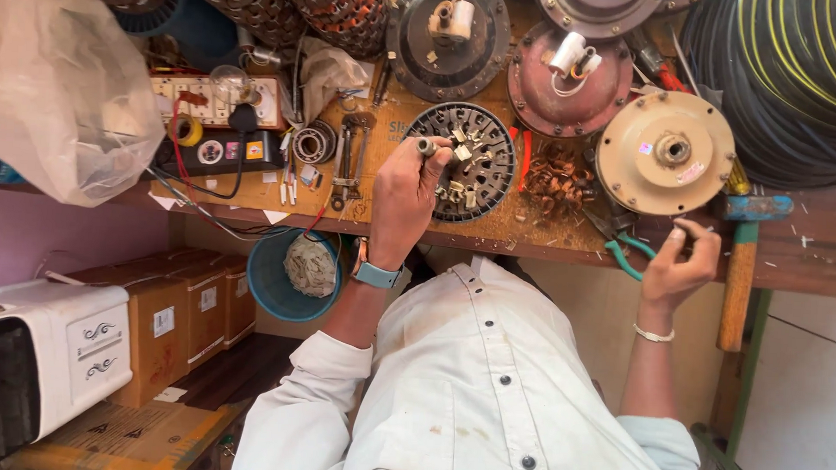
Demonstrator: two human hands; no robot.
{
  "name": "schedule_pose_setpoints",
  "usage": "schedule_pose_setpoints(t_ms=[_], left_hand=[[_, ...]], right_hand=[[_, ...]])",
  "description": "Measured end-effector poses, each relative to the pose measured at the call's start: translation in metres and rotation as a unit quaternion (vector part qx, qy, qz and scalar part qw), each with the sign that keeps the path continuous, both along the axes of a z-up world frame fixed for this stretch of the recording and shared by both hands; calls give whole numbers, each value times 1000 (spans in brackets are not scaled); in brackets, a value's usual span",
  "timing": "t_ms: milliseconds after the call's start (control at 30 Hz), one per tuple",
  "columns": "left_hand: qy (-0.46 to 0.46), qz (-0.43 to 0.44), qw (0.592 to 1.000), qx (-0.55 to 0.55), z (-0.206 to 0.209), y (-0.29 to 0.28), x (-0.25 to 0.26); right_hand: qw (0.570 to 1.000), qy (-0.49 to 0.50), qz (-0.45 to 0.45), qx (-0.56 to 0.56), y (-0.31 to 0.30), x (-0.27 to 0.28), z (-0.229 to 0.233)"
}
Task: The person uses pliers to remove copper wire coils from a motor stator on a cluttered workbench. They repeatedly pull and cut the coils, placing the removed pieces on the table, then briefly inspect the stator and gather the scrap wire.
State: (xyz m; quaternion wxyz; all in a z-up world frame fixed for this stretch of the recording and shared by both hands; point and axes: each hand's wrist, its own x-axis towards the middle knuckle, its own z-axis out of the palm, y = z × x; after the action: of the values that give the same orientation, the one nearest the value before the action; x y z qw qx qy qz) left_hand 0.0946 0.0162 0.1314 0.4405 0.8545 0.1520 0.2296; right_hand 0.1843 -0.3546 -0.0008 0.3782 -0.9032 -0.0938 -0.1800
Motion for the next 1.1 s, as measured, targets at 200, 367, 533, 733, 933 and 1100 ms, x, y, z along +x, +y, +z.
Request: schedule_pose_setpoints(t_ms=[200,367,533,733,933,1100], left_hand=[[26,4,981,-194,-2,5,2],[24,-2,922,-386,-9,-6,0],[-16,-3,890,-456,-20,-21,-6],[-40,-16,847,-530,-34,-34,-2],[-45,40,965,-255,-49,-14,6],[-55,-35,992,-112,-58,-19,8]], right_hand=[[872,220,196,391,96,13,59],[750,322,398,420,168,12,95],[680,365,472,426,189,10,112],[714,326,471,404,186,19,112],[794,127,511,305,188,27,104],[813,85,500,286,187,30,103]])
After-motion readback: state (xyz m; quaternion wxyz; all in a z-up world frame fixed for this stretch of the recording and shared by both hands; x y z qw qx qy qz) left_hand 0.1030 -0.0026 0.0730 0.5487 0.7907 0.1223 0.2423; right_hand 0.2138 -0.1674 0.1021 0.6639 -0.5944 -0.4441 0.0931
